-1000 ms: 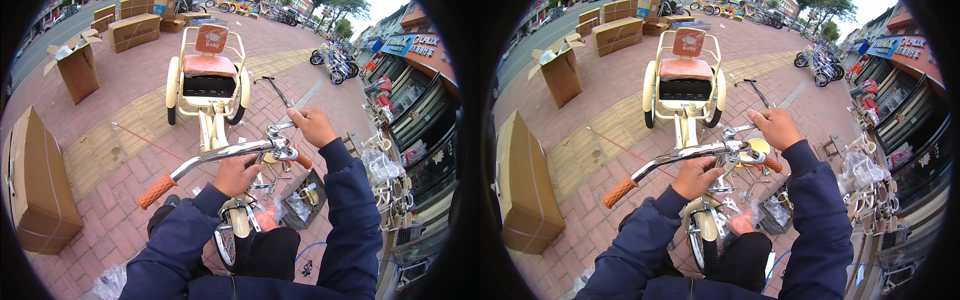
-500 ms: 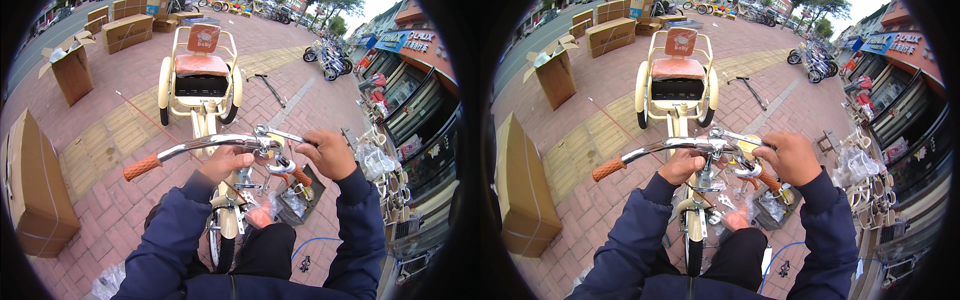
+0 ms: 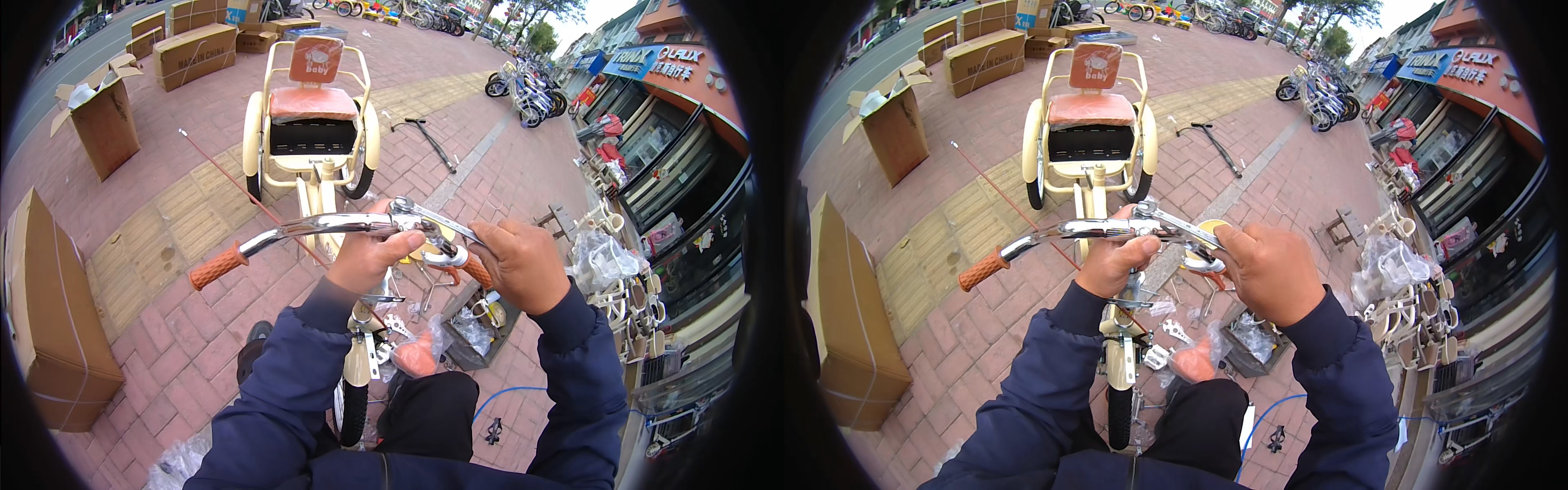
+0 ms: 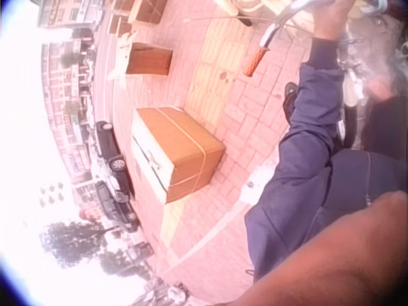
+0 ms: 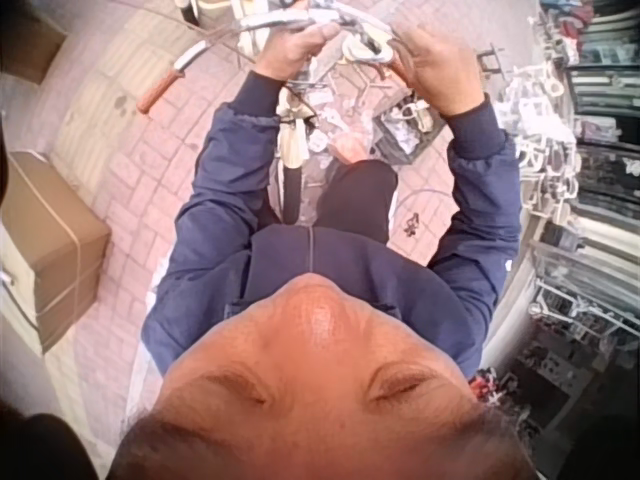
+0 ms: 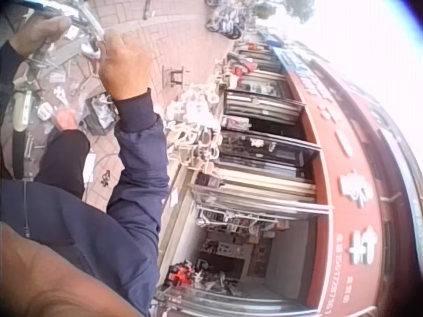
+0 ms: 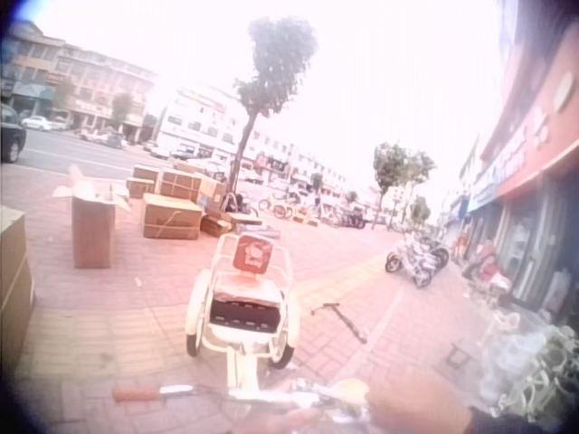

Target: The person assembles the handlebar of a cream-colored tricycle. They insert the handlebar into the stem, tighten the clamp with a wrench, and adjust the position to ensure it is secure.

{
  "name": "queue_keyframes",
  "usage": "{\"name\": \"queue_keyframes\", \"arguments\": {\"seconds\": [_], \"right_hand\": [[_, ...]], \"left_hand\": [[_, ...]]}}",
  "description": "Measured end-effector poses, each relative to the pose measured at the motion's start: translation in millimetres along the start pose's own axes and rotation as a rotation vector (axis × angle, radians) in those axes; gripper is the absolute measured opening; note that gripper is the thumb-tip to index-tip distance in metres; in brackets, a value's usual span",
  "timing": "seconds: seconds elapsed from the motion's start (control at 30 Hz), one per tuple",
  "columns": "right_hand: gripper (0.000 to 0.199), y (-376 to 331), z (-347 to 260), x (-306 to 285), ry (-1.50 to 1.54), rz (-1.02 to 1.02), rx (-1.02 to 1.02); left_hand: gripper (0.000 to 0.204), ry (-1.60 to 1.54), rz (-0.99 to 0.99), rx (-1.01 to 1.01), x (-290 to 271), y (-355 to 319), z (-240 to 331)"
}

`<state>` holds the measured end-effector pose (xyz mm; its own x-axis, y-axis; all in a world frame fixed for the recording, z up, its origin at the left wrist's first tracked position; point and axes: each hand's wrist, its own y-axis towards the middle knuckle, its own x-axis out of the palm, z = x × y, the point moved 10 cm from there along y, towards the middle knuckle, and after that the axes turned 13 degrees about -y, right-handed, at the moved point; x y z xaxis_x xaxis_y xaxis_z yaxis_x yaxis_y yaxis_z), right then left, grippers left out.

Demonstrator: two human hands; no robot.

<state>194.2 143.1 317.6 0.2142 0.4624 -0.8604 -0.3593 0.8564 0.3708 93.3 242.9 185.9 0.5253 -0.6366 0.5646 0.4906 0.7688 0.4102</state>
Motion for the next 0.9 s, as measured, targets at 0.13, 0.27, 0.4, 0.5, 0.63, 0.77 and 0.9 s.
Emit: {"name": "queue_keyframes", "arguments": {"seconds": [0.13,0.27,0.4,0.5,0.63,0.77,0.9], "right_hand": [[0.022,-3,-53,-42,0.023,0.136,-0.137],[0.026,25,-114,-56,0.112,0.116,-0.335],[0.016,90,-162,-25,0.064,-0.04,-0.531],[0.025,143,-177,9,0.166,-0.197,-0.571],[0.031,184,-166,67,0.378,-0.458,-0.55],[0.037,195,-108,123,0.553,-0.641,-0.335],[0.042,172,-40,146,0.721,-0.55,-0.057]], "left_hand": [[0.026,0.09,0.059,0.069,-3,-3,-1],[0.024,-0.067,0.103,0.094,-9,-6,-21],[0.037,0.889,0.092,0.357,12,-26,-18],[0.041,0.949,0.029,0.527,24,-39,0],[0.034,0.701,0.033,0.337,25,-30,16],[0.045,0.403,0.112,0.118,23,-27,22],[0.045,0.258,0.094,0.025,25,-29,17]]}}
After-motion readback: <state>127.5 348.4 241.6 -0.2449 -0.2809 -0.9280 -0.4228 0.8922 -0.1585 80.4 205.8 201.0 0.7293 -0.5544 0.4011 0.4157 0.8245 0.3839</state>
